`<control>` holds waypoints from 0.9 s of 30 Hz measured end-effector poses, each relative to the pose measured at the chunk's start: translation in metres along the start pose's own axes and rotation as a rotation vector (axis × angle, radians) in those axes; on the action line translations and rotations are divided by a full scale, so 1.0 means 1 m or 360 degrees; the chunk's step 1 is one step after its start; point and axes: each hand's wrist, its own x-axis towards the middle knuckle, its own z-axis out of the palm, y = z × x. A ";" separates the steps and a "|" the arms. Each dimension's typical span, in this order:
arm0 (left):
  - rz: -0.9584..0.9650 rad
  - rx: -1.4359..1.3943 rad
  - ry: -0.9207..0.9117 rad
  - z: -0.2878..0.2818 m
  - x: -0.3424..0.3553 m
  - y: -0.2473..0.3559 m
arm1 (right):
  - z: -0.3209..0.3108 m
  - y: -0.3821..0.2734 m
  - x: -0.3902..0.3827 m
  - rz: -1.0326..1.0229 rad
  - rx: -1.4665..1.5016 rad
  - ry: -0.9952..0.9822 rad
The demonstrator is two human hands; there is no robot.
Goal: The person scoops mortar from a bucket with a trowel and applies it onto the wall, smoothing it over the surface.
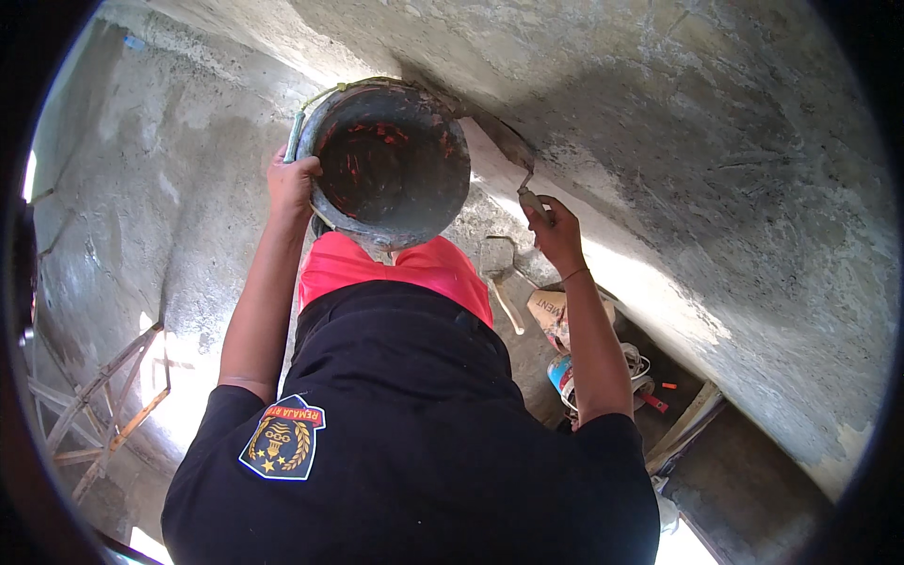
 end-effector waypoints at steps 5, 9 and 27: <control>-0.0016 -0.0022 0.0002 0.004 0.005 -0.008 | -0.001 -0.002 -0.008 0.0077 0.0135 -0.0068; -0.0048 -0.0027 -0.0014 0.002 0.008 -0.009 | 0.001 -0.004 -0.019 0.0081 0.0093 -0.0048; -0.0068 -0.0155 0.0159 -0.040 0.017 0.020 | -0.023 -0.058 -0.058 -0.0876 -0.1317 -0.0148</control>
